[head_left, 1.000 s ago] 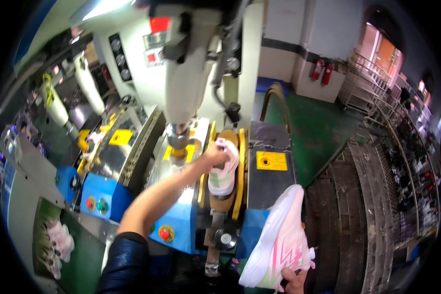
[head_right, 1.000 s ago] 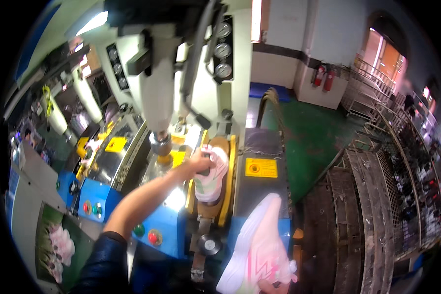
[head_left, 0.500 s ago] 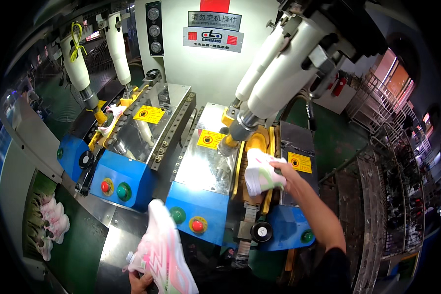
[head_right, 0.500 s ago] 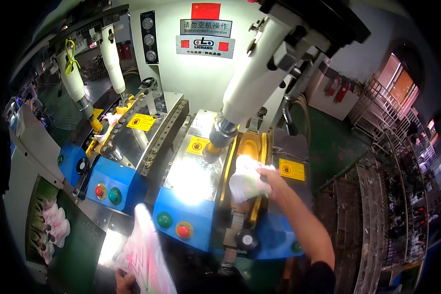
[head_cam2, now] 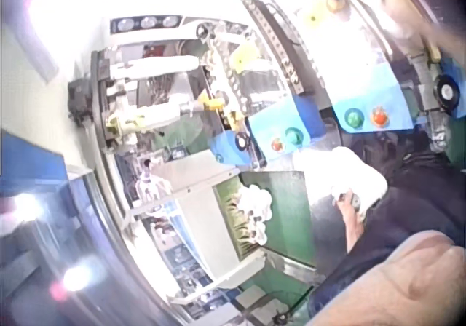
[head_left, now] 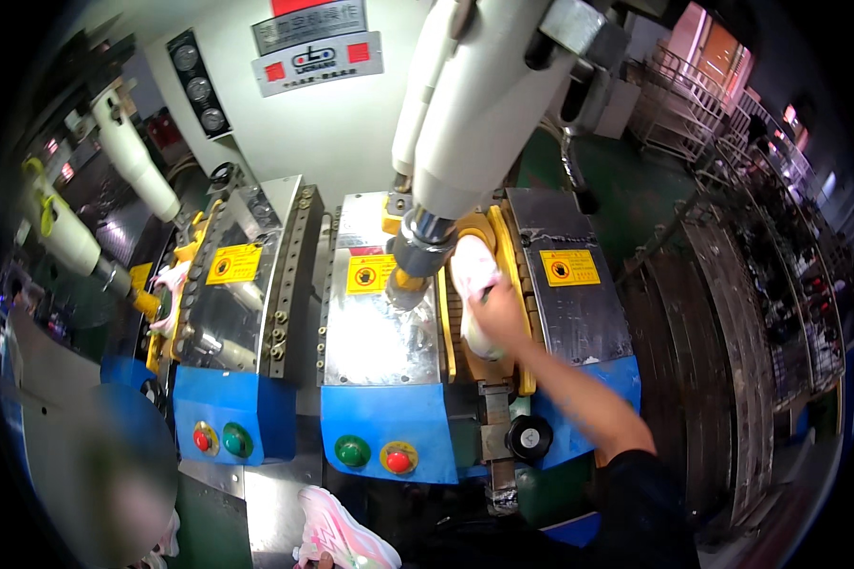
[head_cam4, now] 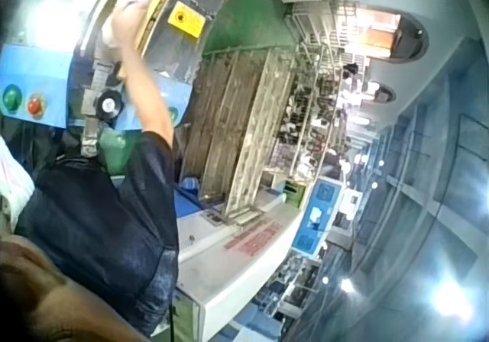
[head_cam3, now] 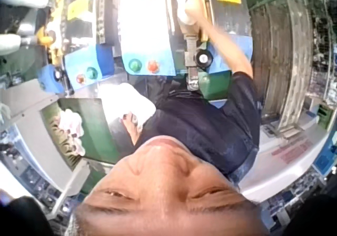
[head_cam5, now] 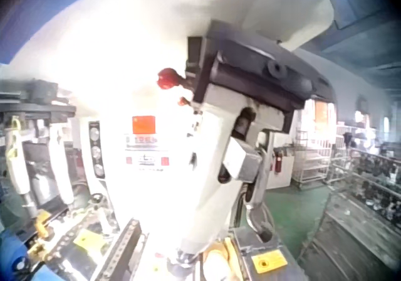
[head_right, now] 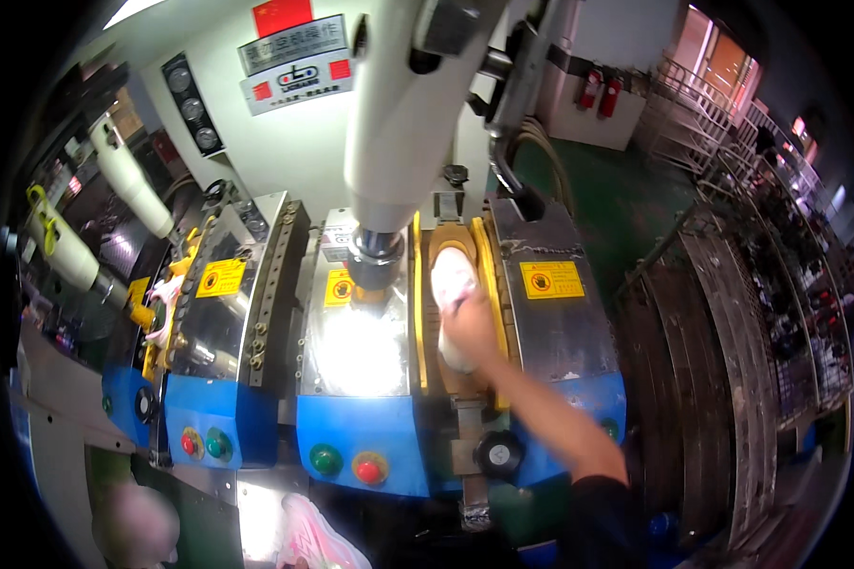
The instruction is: The person picks up pink sneakers from a conveyor belt and places them individually into a hydraulic press machine. They align each shoe under the press, activate the machine using buttons, and then return the shoes to the conveyor or place them in a nearby rack.
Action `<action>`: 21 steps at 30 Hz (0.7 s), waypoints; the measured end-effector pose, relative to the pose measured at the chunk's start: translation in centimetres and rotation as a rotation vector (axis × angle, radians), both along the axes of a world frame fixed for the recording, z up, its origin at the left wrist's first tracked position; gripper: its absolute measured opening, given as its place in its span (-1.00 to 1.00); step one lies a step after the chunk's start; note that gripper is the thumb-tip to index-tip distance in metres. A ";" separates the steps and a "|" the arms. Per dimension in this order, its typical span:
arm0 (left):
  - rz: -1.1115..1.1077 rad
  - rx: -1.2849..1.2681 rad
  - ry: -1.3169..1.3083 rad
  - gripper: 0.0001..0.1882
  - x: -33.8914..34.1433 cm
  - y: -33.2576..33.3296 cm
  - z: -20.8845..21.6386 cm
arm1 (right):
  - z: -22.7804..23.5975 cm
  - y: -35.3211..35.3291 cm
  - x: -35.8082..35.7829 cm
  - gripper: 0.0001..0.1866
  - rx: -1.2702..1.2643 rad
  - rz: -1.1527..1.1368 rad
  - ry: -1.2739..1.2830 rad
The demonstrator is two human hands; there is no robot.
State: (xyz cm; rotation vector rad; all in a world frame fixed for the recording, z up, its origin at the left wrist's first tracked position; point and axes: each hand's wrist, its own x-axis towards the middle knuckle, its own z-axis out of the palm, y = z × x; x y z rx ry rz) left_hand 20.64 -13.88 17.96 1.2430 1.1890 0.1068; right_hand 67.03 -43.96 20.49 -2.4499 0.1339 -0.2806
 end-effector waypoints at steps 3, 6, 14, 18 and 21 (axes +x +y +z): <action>0.005 -0.051 0.296 -0.77 2.8 0.1 1.7 | -1.2 1.2 -0.9 -0.31 0.033 0.012 0.062; -0.095 -0.075 0.159 -0.79 1.7 1.5 -0.1 | -1.0 -0.1 -0.1 -0.29 0.068 0.127 0.129; -0.643 0.317 0.153 -0.53 2.4 1.2 1.4 | -0.6 1.1 -0.2 -0.29 0.037 0.004 0.108; -0.775 0.364 0.105 -0.45 -0.6 3.2 -2.8 | 0.9 0.9 -1.7 -0.21 -0.018 0.029 0.043; -0.053 -0.274 0.246 -0.52 -1.3 3.1 -6.9 | 5.1 5.2 -9.7 -0.32 -0.173 0.184 -0.262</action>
